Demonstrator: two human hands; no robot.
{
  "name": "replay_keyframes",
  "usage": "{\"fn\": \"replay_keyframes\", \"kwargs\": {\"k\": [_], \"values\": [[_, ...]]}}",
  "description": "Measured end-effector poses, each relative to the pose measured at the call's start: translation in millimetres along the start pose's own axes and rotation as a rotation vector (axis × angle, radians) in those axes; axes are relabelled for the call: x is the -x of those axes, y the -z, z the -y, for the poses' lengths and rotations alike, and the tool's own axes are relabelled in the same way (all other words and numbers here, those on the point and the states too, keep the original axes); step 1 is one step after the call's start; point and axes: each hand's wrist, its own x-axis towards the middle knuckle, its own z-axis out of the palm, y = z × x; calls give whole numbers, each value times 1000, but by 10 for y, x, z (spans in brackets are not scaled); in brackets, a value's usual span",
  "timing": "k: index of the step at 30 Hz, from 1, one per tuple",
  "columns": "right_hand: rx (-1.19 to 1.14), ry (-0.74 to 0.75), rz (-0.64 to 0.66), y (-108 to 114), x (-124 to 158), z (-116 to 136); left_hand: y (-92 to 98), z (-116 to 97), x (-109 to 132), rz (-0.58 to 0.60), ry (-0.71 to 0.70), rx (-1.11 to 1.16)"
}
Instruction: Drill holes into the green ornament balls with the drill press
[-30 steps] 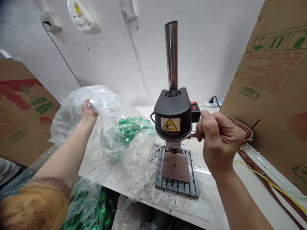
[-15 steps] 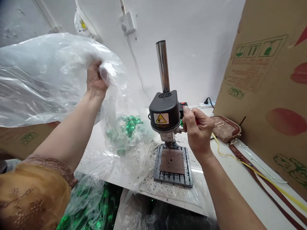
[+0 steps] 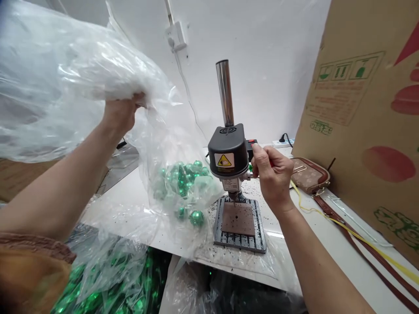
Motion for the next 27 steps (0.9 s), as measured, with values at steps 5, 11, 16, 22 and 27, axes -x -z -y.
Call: {"fn": "replay_keyframes", "kwargs": {"k": [5, 11, 16, 22, 27], "values": [[11, 7, -11, 6, 12, 7, 184, -72, -171, -131, 62, -97], [64, -25, -20, 12, -10, 17, 416, -47, -188, -144, 120, -115], [79, -60, -17, -5, -116, -2, 466, -91, -86, -57, 130, -87], [97, -66, -16, -15, -243, -36, 546, -154, 70, -6, 129, -153], [121, -68, 8, -69, -404, -165, 694, -163, 132, -47, 165, -135]]}}
